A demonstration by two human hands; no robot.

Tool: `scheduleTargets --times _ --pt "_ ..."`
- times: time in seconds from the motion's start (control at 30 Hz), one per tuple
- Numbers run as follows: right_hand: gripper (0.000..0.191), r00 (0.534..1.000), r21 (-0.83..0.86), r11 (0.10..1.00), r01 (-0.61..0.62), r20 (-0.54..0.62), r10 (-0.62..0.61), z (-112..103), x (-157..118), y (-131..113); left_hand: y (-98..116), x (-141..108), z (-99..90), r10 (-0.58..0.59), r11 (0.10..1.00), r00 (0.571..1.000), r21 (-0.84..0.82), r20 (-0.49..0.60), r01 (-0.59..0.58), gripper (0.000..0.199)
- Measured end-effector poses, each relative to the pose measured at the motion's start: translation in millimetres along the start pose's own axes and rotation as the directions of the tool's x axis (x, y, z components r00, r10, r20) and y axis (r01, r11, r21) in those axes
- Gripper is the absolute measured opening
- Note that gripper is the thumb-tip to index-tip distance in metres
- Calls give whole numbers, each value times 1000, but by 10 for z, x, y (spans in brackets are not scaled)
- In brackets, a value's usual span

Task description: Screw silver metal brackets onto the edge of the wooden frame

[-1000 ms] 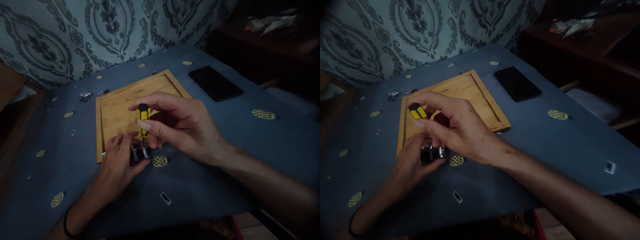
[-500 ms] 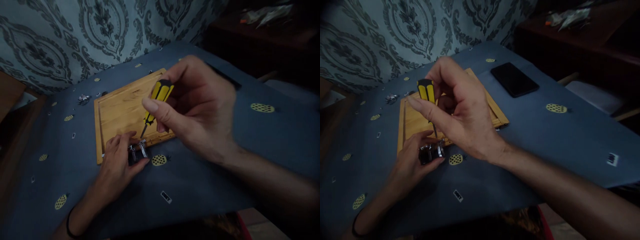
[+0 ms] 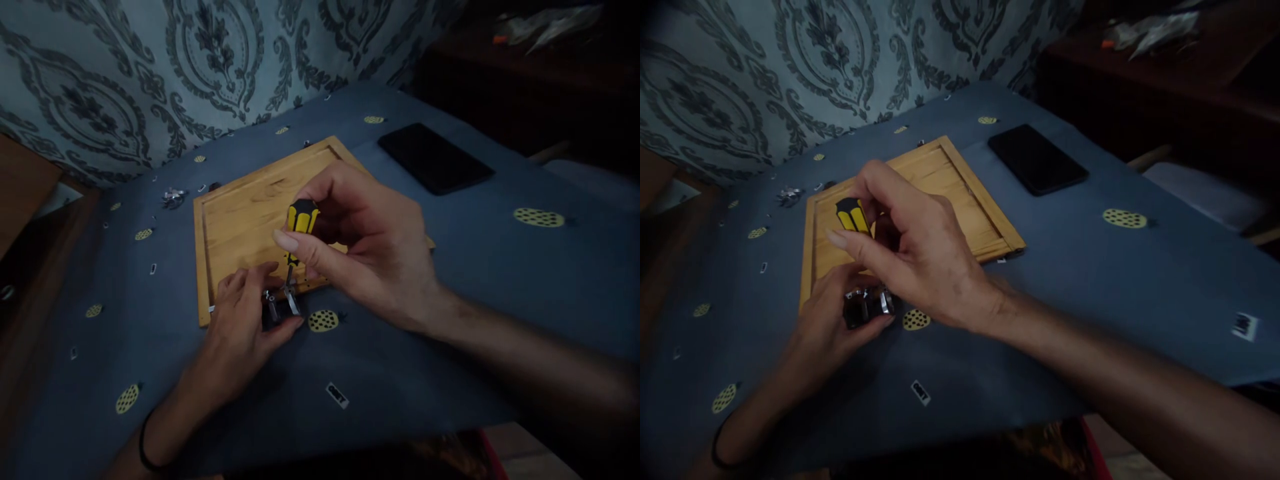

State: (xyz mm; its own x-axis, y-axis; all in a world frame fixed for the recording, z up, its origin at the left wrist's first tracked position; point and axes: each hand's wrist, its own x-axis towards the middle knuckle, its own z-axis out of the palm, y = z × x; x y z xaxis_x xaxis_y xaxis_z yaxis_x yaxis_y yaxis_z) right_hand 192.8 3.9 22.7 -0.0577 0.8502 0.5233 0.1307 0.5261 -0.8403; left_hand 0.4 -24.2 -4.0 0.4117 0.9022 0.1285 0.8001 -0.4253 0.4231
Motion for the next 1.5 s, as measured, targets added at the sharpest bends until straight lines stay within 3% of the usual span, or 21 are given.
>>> scheduleTargets --times 0.13,0.4,0.67,1.03,1.2,1.37,1.5 --pt "18 1000 15 1000 -3 18 3 -1 -4 18 -1 2 -2 5 1000 1000 -15 2 -5 57" --pt "19 979 80 996 38 198 -53 -59 51 -45 -10 15 1 24 1000 1000 -17 -7 -25 55" --pt "14 982 -61 989 133 145 -123 -26 8 -52 -19 -9 8 87 996 996 -14 -25 -88 58" --pt "18 991 -42 997 66 122 -60 7 -11 -57 -1 17 -7 33 998 999 -56 0 -33 56" --pt "14 979 -27 999 33 201 -27 -57 38 -113 11 28 -5 27 996 1000 -88 11 -26 55" --pt "12 953 -69 991 113 290 -89 -78 130 -132 -3 26 7 -1 999 999 -52 39 3 52" --pt "10 932 -109 974 197 328 -151 -52 201 -115 -16 23 12 42 998 999 -46 18 -41 48"
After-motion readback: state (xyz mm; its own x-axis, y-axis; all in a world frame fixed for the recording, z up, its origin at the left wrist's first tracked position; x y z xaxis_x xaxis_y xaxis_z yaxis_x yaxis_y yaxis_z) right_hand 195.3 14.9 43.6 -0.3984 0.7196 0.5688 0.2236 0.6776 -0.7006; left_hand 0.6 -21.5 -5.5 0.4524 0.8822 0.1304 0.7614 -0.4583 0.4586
